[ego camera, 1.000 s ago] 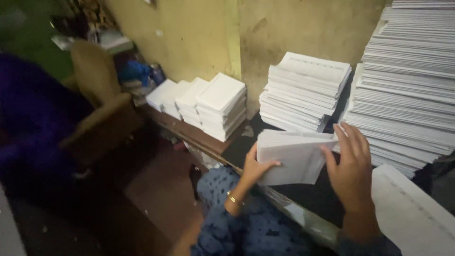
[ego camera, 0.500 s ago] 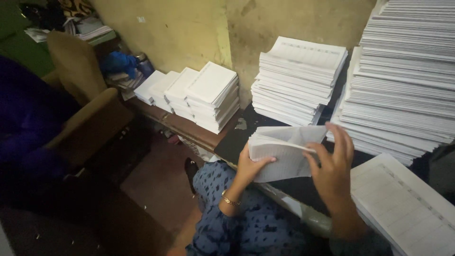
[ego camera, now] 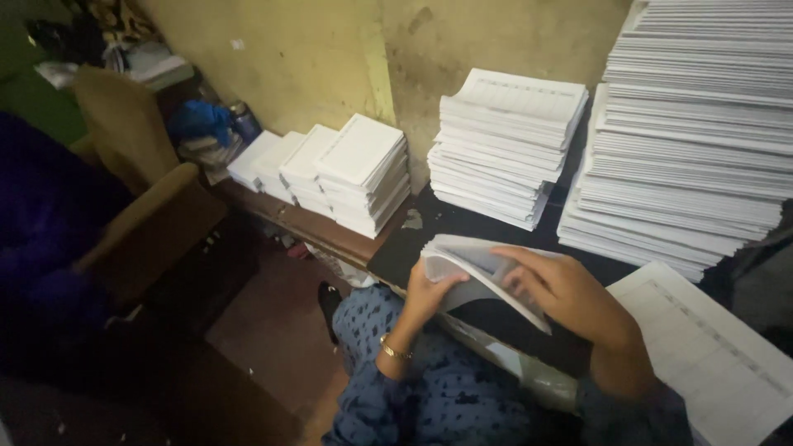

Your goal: Inspecting and flipping through stacks of printed paper forms

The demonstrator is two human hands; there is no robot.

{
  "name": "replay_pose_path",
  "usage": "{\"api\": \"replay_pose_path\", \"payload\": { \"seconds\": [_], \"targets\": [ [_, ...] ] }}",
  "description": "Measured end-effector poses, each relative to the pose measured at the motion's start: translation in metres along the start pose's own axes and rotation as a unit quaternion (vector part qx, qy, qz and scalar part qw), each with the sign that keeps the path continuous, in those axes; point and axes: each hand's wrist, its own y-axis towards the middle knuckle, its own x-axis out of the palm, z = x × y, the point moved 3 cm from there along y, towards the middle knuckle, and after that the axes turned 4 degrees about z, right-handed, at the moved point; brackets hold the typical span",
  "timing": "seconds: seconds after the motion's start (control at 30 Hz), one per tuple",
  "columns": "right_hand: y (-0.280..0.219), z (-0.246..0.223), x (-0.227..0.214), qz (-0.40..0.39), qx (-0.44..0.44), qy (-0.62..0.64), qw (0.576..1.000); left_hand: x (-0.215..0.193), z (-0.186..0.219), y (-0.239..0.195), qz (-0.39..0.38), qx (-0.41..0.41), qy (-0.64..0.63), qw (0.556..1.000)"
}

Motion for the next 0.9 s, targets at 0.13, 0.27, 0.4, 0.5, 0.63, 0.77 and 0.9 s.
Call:
{"api": "replay_pose_path", "payload": {
  "seconds": [0.13,0.27,0.4,0.5,0.63,0.77,0.9],
  "targets": [
    [0.011,-0.019,-0.003,-0.001,0.036,-0.111,0.993,0.000,-0.007,0.000,-0.017,-0.025,-0.011,0.999],
    [0.004,0.006,0.001,0.021,0.138,-0.257,0.956,0.002,0.009,0.001,-0.020,-0.041,-0.031,0.999],
    [-0.005,0.025,-0.007,0.051,0.176,-0.325,0.928,0.007,0.002,0.004,0.005,-0.030,-0.029,0.999],
    [-0.007,0.034,-0.014,0.129,0.138,-0.347,0.919,0.010,0.001,0.007,-0.008,-0.024,-0.022,0.999],
    [-0.011,0.056,-0.018,0.160,0.133,-0.200,0.957,0.008,-0.002,0.014,-0.006,-0.050,-0.033,0.998],
    [-0.012,0.076,-0.008,0.210,0.047,0.059,0.975,0.007,0.001,0.020,0.002,-0.058,-0.007,0.998],
    [0.020,0.172,0.049,0.278,0.030,0.271,0.921,0.002,-0.002,0.032,0.002,-0.065,-0.010,0.998]
  ]
}}
